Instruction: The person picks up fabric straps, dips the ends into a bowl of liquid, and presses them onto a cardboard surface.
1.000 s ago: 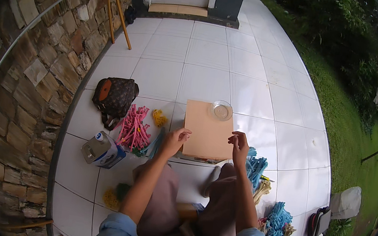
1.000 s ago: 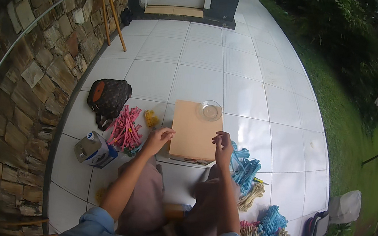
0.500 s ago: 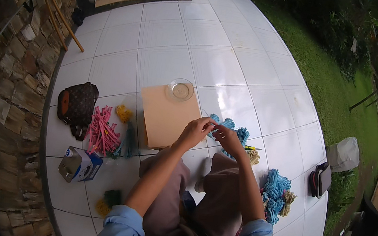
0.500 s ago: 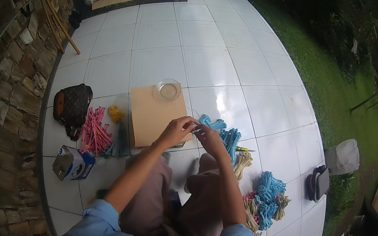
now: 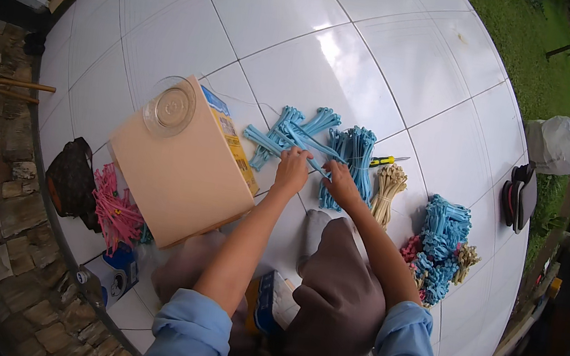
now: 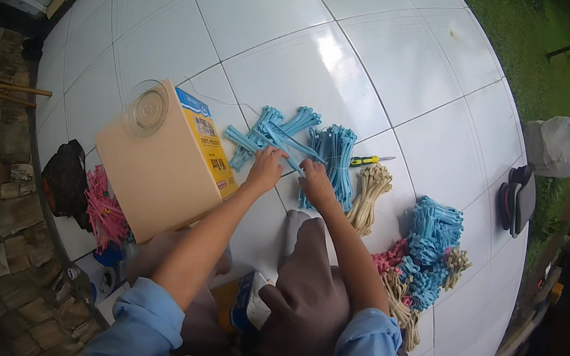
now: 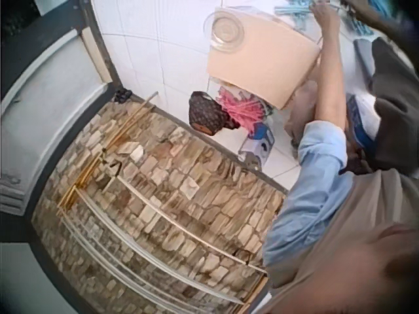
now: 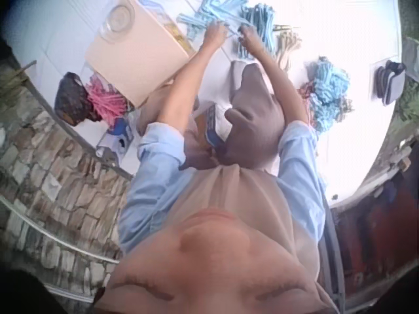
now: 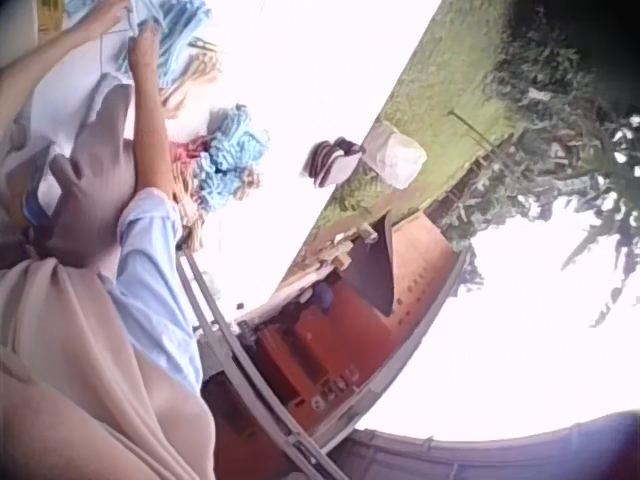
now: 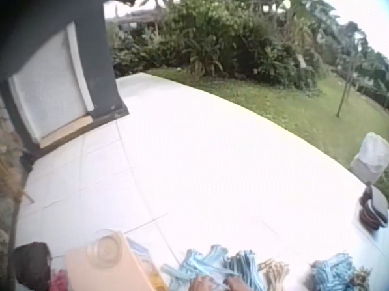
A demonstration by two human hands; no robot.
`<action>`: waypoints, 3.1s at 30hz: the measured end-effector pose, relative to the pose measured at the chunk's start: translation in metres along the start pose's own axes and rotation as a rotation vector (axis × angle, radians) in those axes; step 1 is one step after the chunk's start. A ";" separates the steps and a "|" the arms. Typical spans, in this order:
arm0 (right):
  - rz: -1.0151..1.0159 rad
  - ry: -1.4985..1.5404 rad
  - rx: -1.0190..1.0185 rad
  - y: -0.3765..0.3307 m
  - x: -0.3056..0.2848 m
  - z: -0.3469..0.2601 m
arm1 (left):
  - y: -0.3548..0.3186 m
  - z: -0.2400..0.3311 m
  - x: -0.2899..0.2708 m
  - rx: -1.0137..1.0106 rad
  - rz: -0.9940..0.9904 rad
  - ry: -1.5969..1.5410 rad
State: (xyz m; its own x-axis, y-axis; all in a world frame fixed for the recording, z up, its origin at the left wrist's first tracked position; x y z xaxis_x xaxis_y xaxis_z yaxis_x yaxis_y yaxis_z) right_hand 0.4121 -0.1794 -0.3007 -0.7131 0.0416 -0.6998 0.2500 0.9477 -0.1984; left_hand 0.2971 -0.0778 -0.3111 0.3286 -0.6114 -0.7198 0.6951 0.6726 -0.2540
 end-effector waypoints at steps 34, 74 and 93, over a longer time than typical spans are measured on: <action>0.444 0.844 -0.280 -0.047 -0.230 -0.263 | -0.099 0.176 -0.240 0.386 -0.001 -1.122; -0.500 0.534 -0.273 -0.004 -0.123 -0.334 | -0.193 0.042 -0.318 0.146 0.700 -0.417; -0.005 0.748 -0.448 -0.027 -0.154 -0.373 | -0.196 0.044 -0.341 0.373 0.836 -0.556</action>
State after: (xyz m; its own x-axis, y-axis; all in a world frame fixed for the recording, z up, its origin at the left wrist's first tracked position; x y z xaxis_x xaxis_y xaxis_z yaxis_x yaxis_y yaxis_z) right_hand 0.2702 -0.0936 0.0684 -0.9958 0.0849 -0.0345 0.0764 0.9771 0.1985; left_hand 0.0775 -0.0195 0.0125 0.9709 -0.1828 -0.1546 0.2347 0.8539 0.4644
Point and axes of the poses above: each hand's wrist, its own y-axis towards the middle knuckle, its own x-axis out of the palm, z = x × y, the point moved 3 cm from there along y, towards the middle knuckle, and after that the axes turned 1 degree about y, right-handed, at the moved point
